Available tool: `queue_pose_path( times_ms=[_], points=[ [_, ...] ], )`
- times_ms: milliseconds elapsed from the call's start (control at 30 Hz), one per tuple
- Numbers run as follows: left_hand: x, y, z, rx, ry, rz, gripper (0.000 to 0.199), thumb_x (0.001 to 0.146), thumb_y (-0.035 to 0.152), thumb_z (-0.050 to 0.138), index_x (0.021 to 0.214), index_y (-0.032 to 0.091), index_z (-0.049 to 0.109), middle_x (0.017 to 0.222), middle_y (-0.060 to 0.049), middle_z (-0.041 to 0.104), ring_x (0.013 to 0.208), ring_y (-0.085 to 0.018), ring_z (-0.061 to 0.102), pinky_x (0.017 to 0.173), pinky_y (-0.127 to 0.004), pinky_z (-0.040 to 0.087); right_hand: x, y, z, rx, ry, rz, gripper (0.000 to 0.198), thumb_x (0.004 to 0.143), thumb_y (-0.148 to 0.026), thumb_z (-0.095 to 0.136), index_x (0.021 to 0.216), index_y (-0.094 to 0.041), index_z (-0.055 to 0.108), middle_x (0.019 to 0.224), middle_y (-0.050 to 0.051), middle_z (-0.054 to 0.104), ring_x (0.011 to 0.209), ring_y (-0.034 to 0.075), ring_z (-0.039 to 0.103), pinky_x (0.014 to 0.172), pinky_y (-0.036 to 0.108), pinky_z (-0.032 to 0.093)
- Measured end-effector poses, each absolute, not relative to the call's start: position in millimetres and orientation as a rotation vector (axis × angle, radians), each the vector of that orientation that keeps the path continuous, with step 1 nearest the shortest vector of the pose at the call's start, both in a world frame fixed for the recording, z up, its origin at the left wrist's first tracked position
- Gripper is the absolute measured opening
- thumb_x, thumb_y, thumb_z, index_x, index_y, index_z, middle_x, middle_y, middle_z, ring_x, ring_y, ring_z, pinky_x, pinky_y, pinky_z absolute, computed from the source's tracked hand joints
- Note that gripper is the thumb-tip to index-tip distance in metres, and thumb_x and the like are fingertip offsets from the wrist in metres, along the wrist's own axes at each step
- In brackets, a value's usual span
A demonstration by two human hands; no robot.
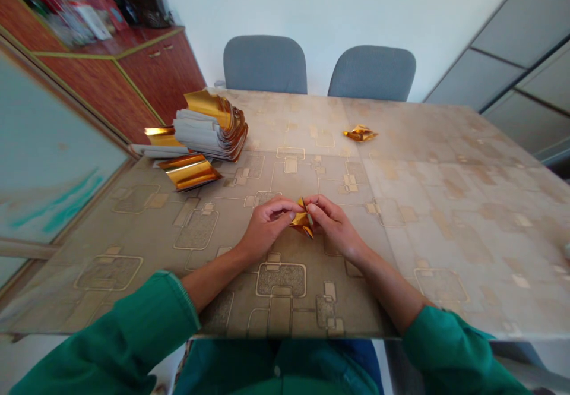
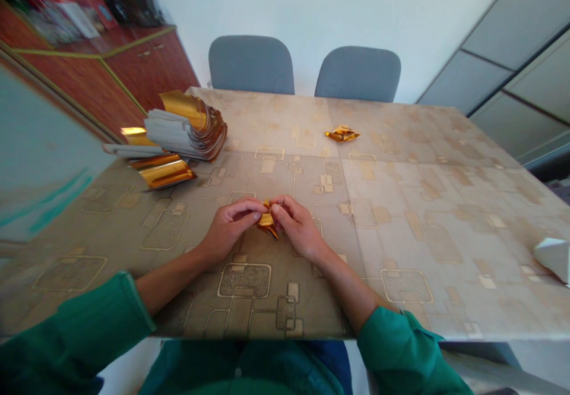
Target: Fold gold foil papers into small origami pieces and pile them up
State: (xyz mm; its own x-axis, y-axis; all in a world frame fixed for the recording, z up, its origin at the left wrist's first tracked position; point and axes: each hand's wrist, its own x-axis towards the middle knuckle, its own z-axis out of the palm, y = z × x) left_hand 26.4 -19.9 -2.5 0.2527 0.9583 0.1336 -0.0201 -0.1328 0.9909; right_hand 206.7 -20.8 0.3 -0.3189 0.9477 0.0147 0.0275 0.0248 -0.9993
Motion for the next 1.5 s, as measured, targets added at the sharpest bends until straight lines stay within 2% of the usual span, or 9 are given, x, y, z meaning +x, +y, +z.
queue_pose_path(
  times_ms=[200,333,500,700,833,1033,1200,1367,1500],
  points=[
    [25.5,-22.5,-2.0,1.386,0.813,0.991,0.026,0.074,0.028,0.077,0.098,0.018,0.072,0.105,-0.006,0.059,0.1,-0.02,0.059,0.078,-0.029,0.054,208.2,-21.6,4.2,-1.029,-1.415,1.469,0.035,0.089,-0.056,0.056,0.098,-0.022,0.057,0.081,-0.001,0.057,0.071,0.013,0.054,0.064,0.027,0.045],
    [27.9,-21.4,-6.3,1.293,0.853,0.998,0.021,0.072,0.024,0.077,0.088,0.016,0.067,0.092,-0.003,0.061,0.089,-0.016,0.061,0.078,-0.027,0.052,208.3,-22.7,0.2,-1.02,-1.476,1.478,0.034,0.092,-0.053,0.051,0.105,-0.022,0.056,0.075,-0.002,0.056,0.064,0.012,0.051,0.06,0.027,0.043],
    [31.1,-21.2,-9.4,1.176,0.905,1.026,0.025,0.068,0.027,0.081,0.08,0.014,0.062,0.08,0.0,0.062,0.077,-0.012,0.059,0.075,-0.023,0.048,204.3,-23.4,-9.5,-0.994,-1.584,1.374,0.034,0.092,-0.048,0.055,0.113,-0.022,0.053,0.071,-0.004,0.056,0.063,0.012,0.05,0.058,0.026,0.038],
    [32.9,-22.0,-7.3,1.063,0.905,1.015,0.028,0.075,0.037,0.077,0.087,0.014,0.066,0.082,-0.001,0.065,0.074,-0.012,0.06,0.072,-0.024,0.049,199.2,-25.5,-7.1,-1.13,-1.548,1.114,0.028,0.087,-0.041,0.062,0.104,-0.022,0.051,0.065,-0.006,0.054,0.058,0.011,0.049,0.055,0.025,0.036],
    [33.7,-21.9,-6.4,0.962,0.907,1.064,0.032,0.071,0.039,0.08,0.084,0.016,0.064,0.081,0.0,0.065,0.071,-0.012,0.06,0.067,-0.024,0.051,197.4,-28.3,-2.4,-1.163,-1.62,1.005,0.026,0.088,-0.035,0.06,0.107,-0.021,0.049,0.063,-0.008,0.051,0.055,0.011,0.046,0.053,0.025,0.034],
    [32.4,-21.0,-5.2,1.037,0.975,1.103,0.03,0.07,0.038,0.082,0.078,0.014,0.066,0.07,0.001,0.063,0.062,-0.009,0.055,0.06,-0.02,0.046,198.2,-28.0,-3.5,-1.086,-1.57,1.267,0.035,0.088,-0.042,0.061,0.113,-0.022,0.047,0.069,-0.005,0.056,0.06,0.012,0.05,0.054,0.025,0.036],
    [32.4,-20.7,-4.7,1.009,0.939,1.146,0.029,0.074,0.04,0.078,0.086,0.015,0.068,0.079,0.0,0.065,0.07,-0.011,0.059,0.065,-0.021,0.048,199.8,-26.5,-6.9,-0.99,-1.443,1.408,0.036,0.089,-0.047,0.059,0.114,-0.024,0.046,0.069,-0.006,0.054,0.06,0.011,0.049,0.055,0.025,0.036],
    [34.4,-21.2,-4.0,1.001,0.945,1.142,0.032,0.065,0.03,0.084,0.08,0.015,0.06,0.075,0.003,0.06,0.068,-0.009,0.057,0.064,-0.019,0.046,198.4,-27.7,-8.8,-0.929,-1.454,1.43,0.032,0.09,-0.044,0.06,0.111,-0.024,0.045,0.072,-0.005,0.056,0.064,0.011,0.052,0.059,0.025,0.039],
    [36.0,-21.4,-4.1,0.983,0.935,1.219,0.039,0.065,0.025,0.083,0.089,0.019,0.053,0.08,0.005,0.057,0.07,-0.008,0.056,0.064,-0.018,0.046,198.2,-26.6,-12.4,-0.963,-1.465,1.461,0.032,0.09,-0.047,0.059,0.108,-0.023,0.046,0.074,-0.004,0.057,0.068,0.012,0.054,0.062,0.026,0.043]
  ],
)
